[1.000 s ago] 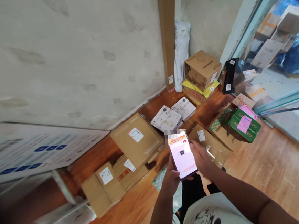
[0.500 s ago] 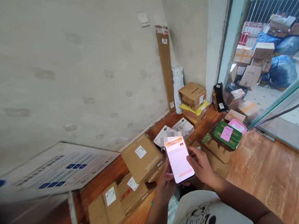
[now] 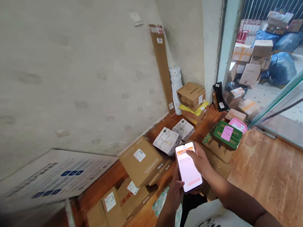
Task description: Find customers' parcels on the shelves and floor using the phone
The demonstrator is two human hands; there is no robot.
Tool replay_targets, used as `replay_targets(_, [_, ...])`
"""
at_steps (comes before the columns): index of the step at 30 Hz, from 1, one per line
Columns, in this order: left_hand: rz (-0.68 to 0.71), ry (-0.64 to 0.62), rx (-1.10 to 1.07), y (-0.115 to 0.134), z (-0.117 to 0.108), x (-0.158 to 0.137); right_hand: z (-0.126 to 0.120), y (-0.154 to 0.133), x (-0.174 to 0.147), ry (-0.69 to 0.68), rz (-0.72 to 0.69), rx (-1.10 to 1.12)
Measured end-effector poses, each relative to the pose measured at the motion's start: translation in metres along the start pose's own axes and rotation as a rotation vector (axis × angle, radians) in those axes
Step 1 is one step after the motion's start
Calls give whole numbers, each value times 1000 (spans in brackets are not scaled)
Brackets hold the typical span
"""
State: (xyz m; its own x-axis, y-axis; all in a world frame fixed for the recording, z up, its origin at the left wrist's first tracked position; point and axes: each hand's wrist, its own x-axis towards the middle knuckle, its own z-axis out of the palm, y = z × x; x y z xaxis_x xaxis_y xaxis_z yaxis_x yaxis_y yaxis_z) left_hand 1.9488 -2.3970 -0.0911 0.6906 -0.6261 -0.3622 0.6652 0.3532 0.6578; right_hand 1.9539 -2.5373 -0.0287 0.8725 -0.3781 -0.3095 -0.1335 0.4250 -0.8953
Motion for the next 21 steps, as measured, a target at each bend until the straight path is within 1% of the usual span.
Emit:
replay_targets(3, [-34, 99, -32, 4, -28, 6, 17, 19, 16, -25, 101, -46])
replay_targets(6, [-136, 102, -41, 21, -64, 12, 42, 49, 41, -53, 169, -80])
replay_targets(9, [-180, 102, -72, 40, -108, 22, 72, 90, 72, -48, 198, -141])
replay_targets(12, [-171, 165, -138, 46, -161, 37, 100, 139, 106, -56, 237, -178])
replay_targets(15, [-188, 233, -187, 35, -219, 57, 121, 196, 141, -62, 332, -118])
replay_targets(18, [-216, 368, -264, 6, -273, 77, 132, 257, 173, -59, 418, -92])
replay_targets(20, [-233, 474, -329, -15, -304, 89, 134, 295, 191, -46, 457, -128])
replay_targets(21, [-247, 504, -353, -26, -317, 95, 134, 312, 199, -35, 474, -154])
